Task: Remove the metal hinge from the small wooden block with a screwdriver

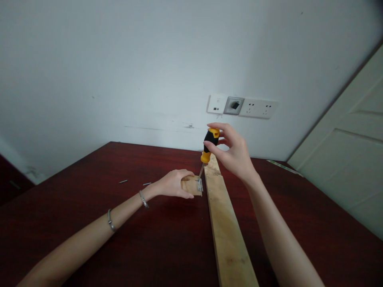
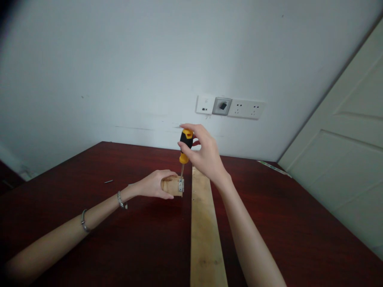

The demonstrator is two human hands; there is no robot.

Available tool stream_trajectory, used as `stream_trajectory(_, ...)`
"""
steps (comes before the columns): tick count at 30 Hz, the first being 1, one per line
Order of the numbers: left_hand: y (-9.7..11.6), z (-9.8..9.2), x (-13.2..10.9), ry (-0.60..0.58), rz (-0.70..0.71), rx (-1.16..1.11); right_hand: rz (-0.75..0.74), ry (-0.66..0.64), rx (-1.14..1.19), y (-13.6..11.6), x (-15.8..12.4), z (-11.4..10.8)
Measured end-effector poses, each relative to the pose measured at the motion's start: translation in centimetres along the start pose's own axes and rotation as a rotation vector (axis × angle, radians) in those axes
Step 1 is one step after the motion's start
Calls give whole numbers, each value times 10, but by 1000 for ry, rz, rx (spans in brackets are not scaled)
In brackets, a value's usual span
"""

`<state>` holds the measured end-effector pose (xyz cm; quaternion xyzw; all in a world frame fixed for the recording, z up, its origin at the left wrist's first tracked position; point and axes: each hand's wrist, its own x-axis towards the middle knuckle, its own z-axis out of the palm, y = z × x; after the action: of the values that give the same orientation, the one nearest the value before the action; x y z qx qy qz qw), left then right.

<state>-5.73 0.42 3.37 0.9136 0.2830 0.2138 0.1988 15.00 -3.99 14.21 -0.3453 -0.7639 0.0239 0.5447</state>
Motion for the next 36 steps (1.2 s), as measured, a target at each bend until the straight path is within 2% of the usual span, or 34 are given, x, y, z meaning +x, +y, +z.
stream_trajectory(3, -2, 0, 0, 5, -3, 6, 19, -55, 53, 0, -1, 0)
stream_trajectory(8, -4, 2, 0, -16, -17, 20, 26, -42, -207, 1, -1, 4)
stream_trajectory(10, -5, 3, 0, -19, -20, 29, 35, -38, -245, 4, 0, 4)
stream_trajectory(15, -5, 2, 0, -20, -5, 0, -15, -78, -104, 9, -2, 1)
stream_trajectory(19, -4, 2, 0, -15, -2, -17, -66, -96, -113, 8, -3, 4)
stream_trajectory(24, -5, 3, 0, -25, -5, 5, -13, -48, -213, 12, -2, 7)
stream_trajectory(31, -7, 2, 1, -16, 25, 19, -14, -77, -125, 14, -2, 5)
stream_trajectory(36, -4, 0, 1, -19, 57, 42, 21, -3, -195, 15, -1, 5)
